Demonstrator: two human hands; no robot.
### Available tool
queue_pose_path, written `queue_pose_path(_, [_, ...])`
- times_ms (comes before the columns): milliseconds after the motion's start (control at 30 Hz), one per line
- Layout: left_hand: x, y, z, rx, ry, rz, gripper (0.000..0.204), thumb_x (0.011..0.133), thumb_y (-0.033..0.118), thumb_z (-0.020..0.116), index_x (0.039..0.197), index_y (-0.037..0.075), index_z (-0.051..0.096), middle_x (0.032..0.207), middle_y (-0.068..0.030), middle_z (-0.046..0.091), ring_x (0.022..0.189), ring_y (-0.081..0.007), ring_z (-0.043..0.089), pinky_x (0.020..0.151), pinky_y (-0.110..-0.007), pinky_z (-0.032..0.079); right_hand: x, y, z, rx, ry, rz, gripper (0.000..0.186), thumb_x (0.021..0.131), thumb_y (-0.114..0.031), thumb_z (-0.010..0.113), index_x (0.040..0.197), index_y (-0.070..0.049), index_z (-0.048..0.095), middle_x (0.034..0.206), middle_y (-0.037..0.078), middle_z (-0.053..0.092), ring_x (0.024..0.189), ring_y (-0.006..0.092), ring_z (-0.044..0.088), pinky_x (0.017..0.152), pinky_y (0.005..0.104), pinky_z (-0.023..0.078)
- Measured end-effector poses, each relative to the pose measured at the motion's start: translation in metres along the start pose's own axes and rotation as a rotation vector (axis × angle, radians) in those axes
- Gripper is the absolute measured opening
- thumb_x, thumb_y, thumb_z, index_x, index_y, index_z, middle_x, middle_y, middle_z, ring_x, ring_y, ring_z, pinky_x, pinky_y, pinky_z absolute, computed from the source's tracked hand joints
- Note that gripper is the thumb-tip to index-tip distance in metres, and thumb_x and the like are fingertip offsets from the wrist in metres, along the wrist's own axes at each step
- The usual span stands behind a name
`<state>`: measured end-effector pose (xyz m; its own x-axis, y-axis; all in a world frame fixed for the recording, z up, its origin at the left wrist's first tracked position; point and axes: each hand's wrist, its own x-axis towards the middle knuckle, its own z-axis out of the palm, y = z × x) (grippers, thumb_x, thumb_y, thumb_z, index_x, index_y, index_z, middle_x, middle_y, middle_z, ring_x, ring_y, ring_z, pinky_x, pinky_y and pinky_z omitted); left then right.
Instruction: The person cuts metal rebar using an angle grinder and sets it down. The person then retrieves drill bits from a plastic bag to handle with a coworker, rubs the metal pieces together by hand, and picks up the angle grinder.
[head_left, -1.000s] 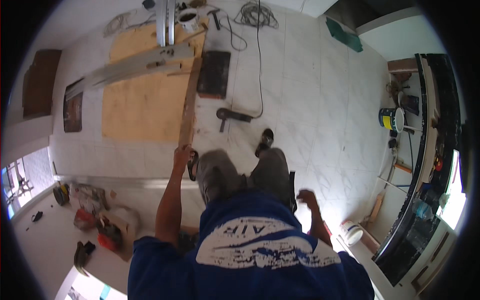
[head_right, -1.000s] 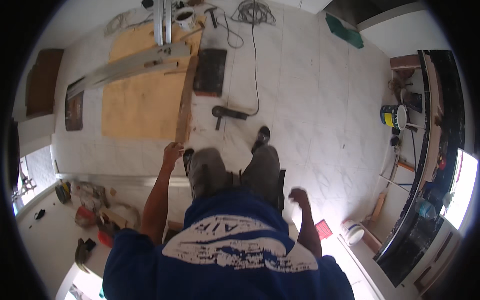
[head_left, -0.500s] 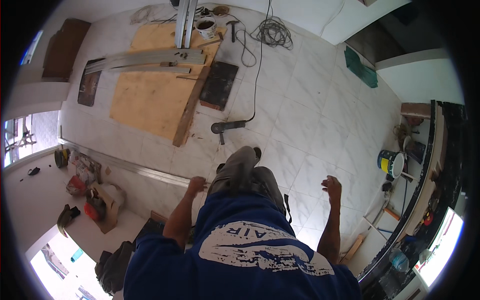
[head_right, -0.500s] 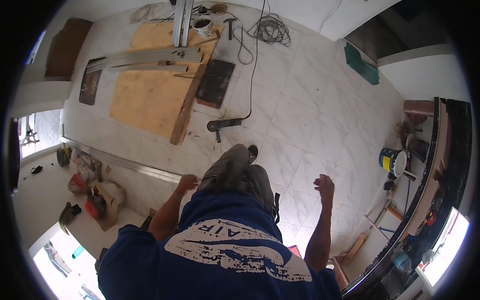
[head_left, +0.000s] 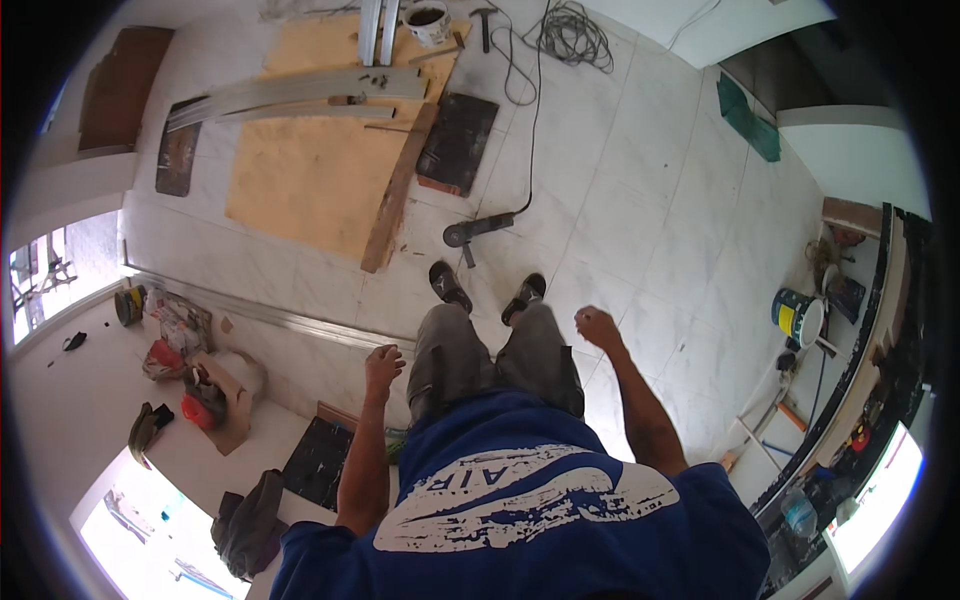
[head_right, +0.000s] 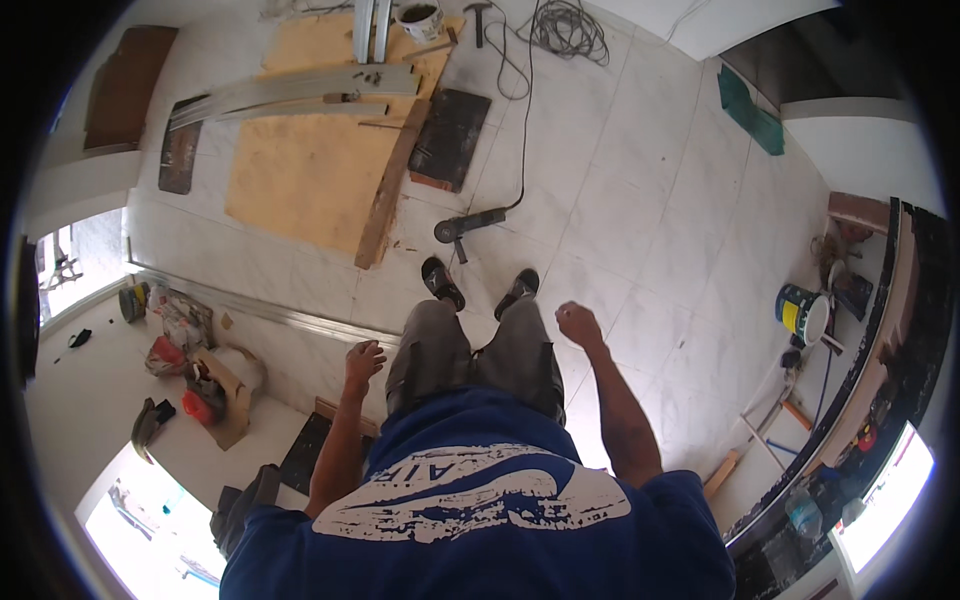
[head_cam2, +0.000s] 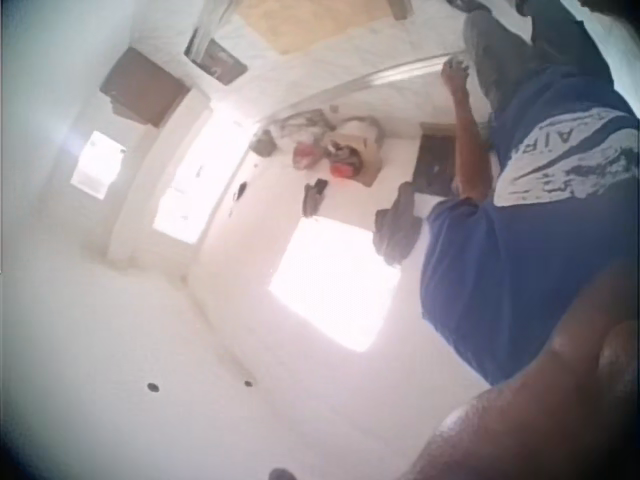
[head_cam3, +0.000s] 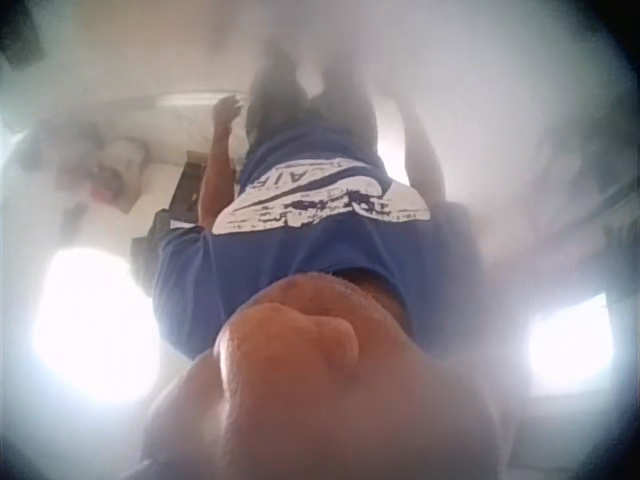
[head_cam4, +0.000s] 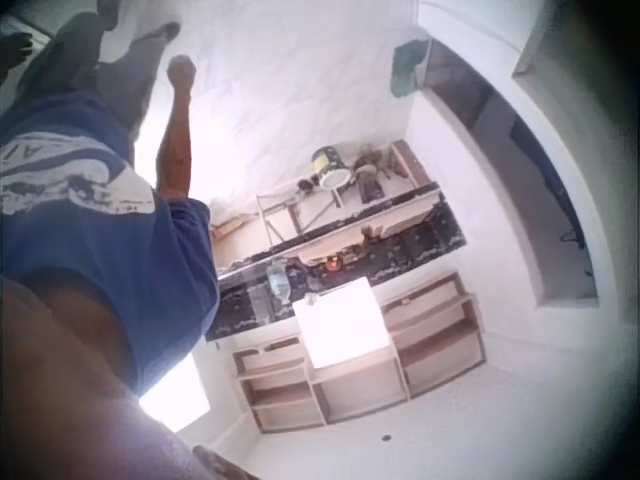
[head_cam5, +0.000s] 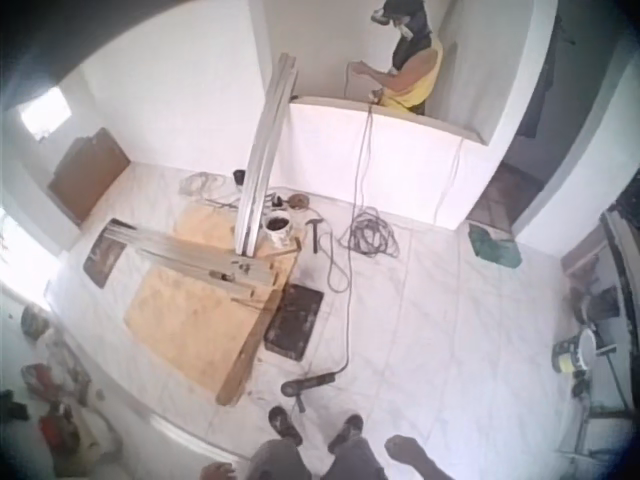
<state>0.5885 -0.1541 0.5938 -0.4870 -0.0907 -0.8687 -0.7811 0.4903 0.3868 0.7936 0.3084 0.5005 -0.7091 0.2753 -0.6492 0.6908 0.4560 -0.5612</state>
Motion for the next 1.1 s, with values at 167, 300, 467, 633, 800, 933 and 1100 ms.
queue_pose_path(167, [0.056, 0.012, 0.02, -0.107, 0.022, 0.255, 0.033, 0.098, 0.022, 0.056, 0.12, -0.002, 0.058, 0.102, -0.0124, 0.068, 0.082, -0.0166, 0.067, 0.071, -0.031, 0.054, 0.069, -0.093, 0.008, -0.175, 0.066, -0.048, 0.029, 0.087, -0.026, 0.06, 0.101, -0.001, 0.067, 0.091, 0.019, 0.07, 0.089, 0.0372, 0.068, 0.083, 0.0424, 0.053])
queue_pose_path(300, [0.101, 0.027, 0.097, -0.187, -0.037, 0.289, 0.026, 0.096, 0.014, 0.057, 0.114, -0.004, 0.062, 0.092, -0.0095, 0.067, 0.08, -0.013, 0.065, 0.071, -0.026, 0.052, 0.184, -0.076, 0.07, -0.307, -0.05, -0.095, 0.03, 0.085, -0.028, 0.059, 0.099, -0.002, 0.064, 0.102, 0.021, 0.066, 0.098, 0.0382, 0.064, 0.085, 0.0474, 0.05])
queue_pose_path(467, [0.163, -0.002, 0.204, -0.297, -0.135, 0.207, 0.025, 0.095, 0.012, 0.06, 0.113, -0.005, 0.061, 0.095, -0.0111, 0.068, 0.083, -0.0149, 0.067, 0.075, -0.027, 0.052, 0.355, -0.044, 0.166, -0.668, -0.272, -0.279, 0.046, 0.076, -0.025, 0.07, 0.111, 0.002, 0.055, 0.108, 0.022, 0.06, 0.103, 0.0378, 0.061, 0.086, 0.0482, 0.051])
queue_pose_path(633, [0.191, -0.004, 0.241, -0.215, -0.214, 0.214, 0.026, 0.09, 0.008, 0.065, 0.115, 0.001, 0.062, 0.099, -0.0135, 0.068, 0.085, -0.0199, 0.069, 0.076, -0.031, 0.054, 0.453, -0.023, 0.26, -0.925, -0.127, -0.609, 0.066, 0.071, -0.023, 0.075, 0.126, 0.002, 0.049, 0.116, 0.018, 0.055, 0.105, 0.0331, 0.057, 0.089, 0.0497, 0.046])
queue_pose_path(800, [0.212, 0.029, 0.243, -0.195, -0.299, 0.249, 0.032, 0.088, 0.008, 0.067, 0.118, 0.001, 0.06, 0.107, -0.0163, 0.068, 0.09, -0.0238, 0.07, 0.083, -0.034, 0.055, 0.501, 0.02, 0.315, -1.069, -0.107, -0.81, 0.065, 0.074, -0.019, 0.071, 0.131, 0.001, 0.047, 0.115, 0.016, 0.055, 0.103, 0.0315, 0.057, 0.096, 0.0529, 0.039])
queue_pose_path(933, [0.22, 0.04, 0.243, -0.262, -0.28, 0.281, 0.038, 0.086, 0.01, 0.07, 0.121, 0.003, 0.058, 0.104, -0.016, 0.066, 0.089, -0.0246, 0.068, 0.079, -0.034, 0.054, 0.51, 0.04, 0.338, -1.143, -0.053, -0.663, 0.053, 0.076, -0.018, 0.069, 0.123, -0.001, 0.052, 0.111, 0.015, 0.057, 0.103, 0.0305, 0.057, 0.093, 0.0544, 0.041])
queue_pose_path(1100, [0.225, 0.032, 0.236, -0.207, -0.297, 0.255, 0.034, 0.089, 0.011, 0.066, 0.121, 0.001, 0.058, 0.107, -0.0163, 0.067, 0.091, -0.0241, 0.069, 0.083, -0.035, 0.054, 0.515, 0.005, 0.33, -1.042, -0.232, -0.521, 0.043, 0.074, -0.016, 0.069, 0.113, -0.004, 0.056, 0.11, 0.014, 0.059, 0.103, 0.0291, 0.059, 0.088, 0.0506, 0.046])
